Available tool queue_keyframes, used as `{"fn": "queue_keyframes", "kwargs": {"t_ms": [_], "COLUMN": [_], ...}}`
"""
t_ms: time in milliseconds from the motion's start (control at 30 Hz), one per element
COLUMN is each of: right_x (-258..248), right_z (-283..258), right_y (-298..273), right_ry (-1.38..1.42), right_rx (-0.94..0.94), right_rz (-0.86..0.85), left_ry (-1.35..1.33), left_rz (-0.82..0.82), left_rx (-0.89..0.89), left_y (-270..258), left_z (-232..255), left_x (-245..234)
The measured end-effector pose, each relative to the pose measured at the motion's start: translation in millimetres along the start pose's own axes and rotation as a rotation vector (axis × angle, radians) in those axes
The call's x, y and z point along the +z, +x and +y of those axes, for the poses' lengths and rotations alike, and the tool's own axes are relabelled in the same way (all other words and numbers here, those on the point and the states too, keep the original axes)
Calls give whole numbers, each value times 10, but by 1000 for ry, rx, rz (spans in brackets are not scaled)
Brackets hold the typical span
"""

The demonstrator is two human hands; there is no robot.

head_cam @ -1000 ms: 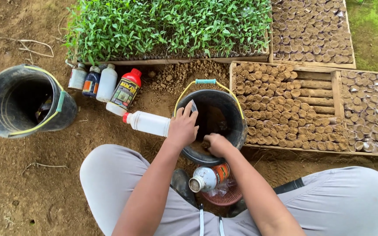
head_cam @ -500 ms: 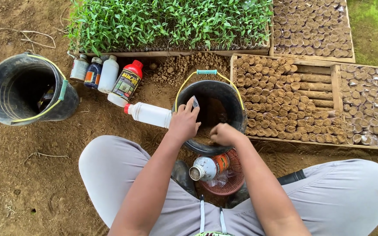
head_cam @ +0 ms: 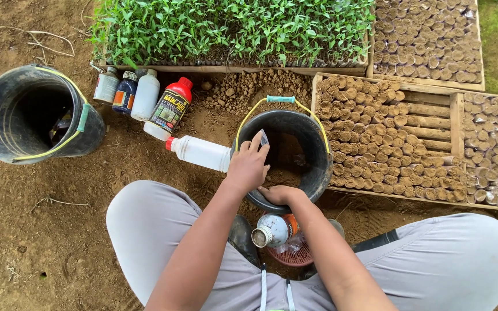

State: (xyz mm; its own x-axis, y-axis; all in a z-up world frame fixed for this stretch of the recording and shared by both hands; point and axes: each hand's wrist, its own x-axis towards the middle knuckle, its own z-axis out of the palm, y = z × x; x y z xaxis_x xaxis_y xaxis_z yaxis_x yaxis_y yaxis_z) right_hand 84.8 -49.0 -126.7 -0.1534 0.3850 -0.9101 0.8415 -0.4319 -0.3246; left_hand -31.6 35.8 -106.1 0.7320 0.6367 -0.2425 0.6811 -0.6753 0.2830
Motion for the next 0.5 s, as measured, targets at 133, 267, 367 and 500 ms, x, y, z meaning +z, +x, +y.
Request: {"fn": "queue_keyframes", "kwargs": {"t_ms": [133, 267, 367, 500], "right_x": [200, 280, 181, 200], "right_z": [319, 488, 495, 570], "right_y": [657, 1014, 1052, 1187], "right_ry": [37, -239, -331, -127], "right_rx": [2, -164, -221, -107], "right_rz": [77, 970, 1335, 789], "left_ry": [-7, -16, -6, -19], "left_rz": [-7, -25, -18, -19], "left_rx": [-6, -13, -3, 0], "left_y": [13, -3, 15, -7], "left_z": [-3, 9, 30, 44], "left_x": [-42, -67, -96, -131]}}
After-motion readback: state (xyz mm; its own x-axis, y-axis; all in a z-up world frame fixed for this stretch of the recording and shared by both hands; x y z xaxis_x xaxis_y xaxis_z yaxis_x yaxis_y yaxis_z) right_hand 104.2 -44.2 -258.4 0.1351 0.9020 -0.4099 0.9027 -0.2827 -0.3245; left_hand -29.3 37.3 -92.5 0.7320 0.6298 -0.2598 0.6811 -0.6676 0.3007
